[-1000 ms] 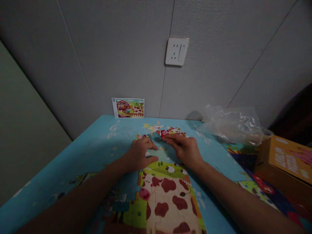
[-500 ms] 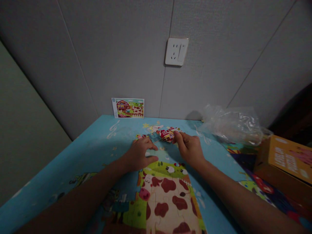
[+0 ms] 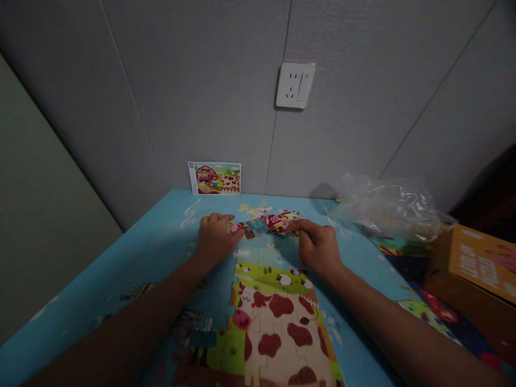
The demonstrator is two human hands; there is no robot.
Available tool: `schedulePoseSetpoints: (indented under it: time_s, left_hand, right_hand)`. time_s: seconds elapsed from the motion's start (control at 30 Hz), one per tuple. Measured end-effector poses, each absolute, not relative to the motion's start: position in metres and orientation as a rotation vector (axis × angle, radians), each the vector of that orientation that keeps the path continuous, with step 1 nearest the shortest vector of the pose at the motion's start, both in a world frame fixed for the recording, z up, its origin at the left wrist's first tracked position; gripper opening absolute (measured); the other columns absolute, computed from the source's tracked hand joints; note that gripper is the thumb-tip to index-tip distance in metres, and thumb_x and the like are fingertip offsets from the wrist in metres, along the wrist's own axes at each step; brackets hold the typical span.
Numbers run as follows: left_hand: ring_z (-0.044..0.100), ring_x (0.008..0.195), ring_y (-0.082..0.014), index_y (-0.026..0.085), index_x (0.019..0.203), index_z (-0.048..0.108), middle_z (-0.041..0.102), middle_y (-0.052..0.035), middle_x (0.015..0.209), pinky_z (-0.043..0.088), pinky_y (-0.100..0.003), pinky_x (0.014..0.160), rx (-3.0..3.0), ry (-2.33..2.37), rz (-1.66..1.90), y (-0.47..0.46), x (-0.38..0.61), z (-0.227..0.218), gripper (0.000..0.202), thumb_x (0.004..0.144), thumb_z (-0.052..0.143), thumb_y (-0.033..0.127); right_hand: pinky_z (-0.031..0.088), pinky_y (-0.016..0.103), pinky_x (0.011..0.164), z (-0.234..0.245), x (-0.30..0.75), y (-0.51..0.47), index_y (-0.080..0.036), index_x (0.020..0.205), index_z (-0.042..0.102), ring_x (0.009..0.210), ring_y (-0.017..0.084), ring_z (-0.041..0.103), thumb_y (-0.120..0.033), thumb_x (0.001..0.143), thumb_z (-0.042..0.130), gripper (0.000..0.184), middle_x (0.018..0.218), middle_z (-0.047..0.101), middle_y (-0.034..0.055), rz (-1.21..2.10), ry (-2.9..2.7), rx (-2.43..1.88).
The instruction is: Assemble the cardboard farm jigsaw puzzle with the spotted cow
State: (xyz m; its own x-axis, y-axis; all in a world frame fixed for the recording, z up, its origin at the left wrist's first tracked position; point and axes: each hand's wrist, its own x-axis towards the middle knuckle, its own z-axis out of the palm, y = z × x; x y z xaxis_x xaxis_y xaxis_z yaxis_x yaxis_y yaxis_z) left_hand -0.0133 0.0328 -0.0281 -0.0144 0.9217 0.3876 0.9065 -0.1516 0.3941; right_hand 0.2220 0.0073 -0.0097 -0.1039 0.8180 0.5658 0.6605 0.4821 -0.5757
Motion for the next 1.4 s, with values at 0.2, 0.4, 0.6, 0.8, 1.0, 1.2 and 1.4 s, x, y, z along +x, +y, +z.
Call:
schedulePoseSetpoints:
  time_s: [0.2,0.4,0.6,0.8,1.0,1.2,1.4]
  left_hand:
    - [0.046,0.114,-0.0340,0.024,0.117,0.068,0.058,-0.0108,0.120,0.039,-0.047,0.094,2.230,2.072,0.692,0.038,-0.016,-0.037,0.053,0.074,0.065,0.056]
    - [0.042,0.119,-0.0360,0.035,0.130,0.059,0.054,-0.0089,0.134,0.035,-0.051,0.094,2.328,1.933,0.731,0.038,-0.016,-0.034,0.059,0.076,0.064,0.058]
    - [0.040,0.122,-0.0326,0.041,0.122,0.063,0.060,0.0017,0.132,0.031,-0.051,0.096,2.527,1.522,0.680,0.039,-0.015,-0.034,0.037,0.086,0.059,0.038]
    - [0.047,0.106,-0.0284,0.030,0.098,0.073,0.072,0.0000,0.106,0.035,-0.045,0.091,2.436,1.613,0.871,0.045,-0.016,-0.038,0.024,0.076,0.071,0.040]
    - [0.053,0.096,-0.0265,0.021,0.114,0.066,0.073,-0.0037,0.096,0.042,-0.041,0.089,2.330,1.643,1.024,0.047,-0.015,-0.036,0.045,0.071,0.074,0.028]
    - [0.056,0.099,-0.0259,0.017,0.111,0.064,0.068,-0.0075,0.105,0.044,-0.042,0.093,2.366,1.664,1.346,0.047,-0.016,-0.030,0.039,0.073,0.071,0.022]
    - [0.059,0.092,-0.0200,0.017,0.115,0.060,0.062,-0.0063,0.103,0.051,-0.038,0.089,2.265,1.565,1.676,0.044,-0.016,-0.023,0.040,0.075,0.067,0.016]
  right_hand:
    - [0.037,0.022,0.045,-0.009,0.219,0.005,-0.017,0.074,0.072,0.034,0.013,0.047,-0.014,0.077,0.039,0.033,0.033,0.045,-0.0049,0.219,-1.825,-1.248]
    - [0.037,0.022,0.044,-0.010,0.216,0.005,-0.018,0.072,0.072,0.034,0.013,0.047,-0.013,0.076,0.040,0.033,0.032,0.046,-0.0049,0.227,-1.837,-1.226]
    - [0.038,0.022,0.045,-0.013,0.213,0.004,-0.019,0.074,0.072,0.035,0.013,0.049,-0.011,0.075,0.040,0.034,0.033,0.047,-0.0053,0.249,-1.850,-1.226]
    - [0.036,0.022,0.044,-0.013,0.214,0.004,-0.018,0.074,0.072,0.032,0.012,0.047,-0.013,0.076,0.039,0.033,0.034,0.048,-0.0053,0.272,-1.838,-1.244]
    - [0.035,0.023,0.041,-0.014,0.215,0.005,-0.018,0.074,0.072,0.030,0.012,0.045,-0.015,0.077,0.039,0.033,0.032,0.046,-0.0054,0.293,-1.831,-1.262]
    - [0.037,0.023,0.042,-0.016,0.215,0.008,-0.017,0.083,0.072,0.030,0.013,0.046,-0.020,0.081,0.040,0.032,0.034,0.050,-0.0046,0.377,-1.793,-1.314]
    - [0.041,0.024,0.052,-0.009,0.209,0.007,-0.017,0.115,0.062,0.050,0.013,0.058,-0.028,0.087,0.046,0.033,0.064,0.069,0.0001,0.381,-1.787,-1.306]
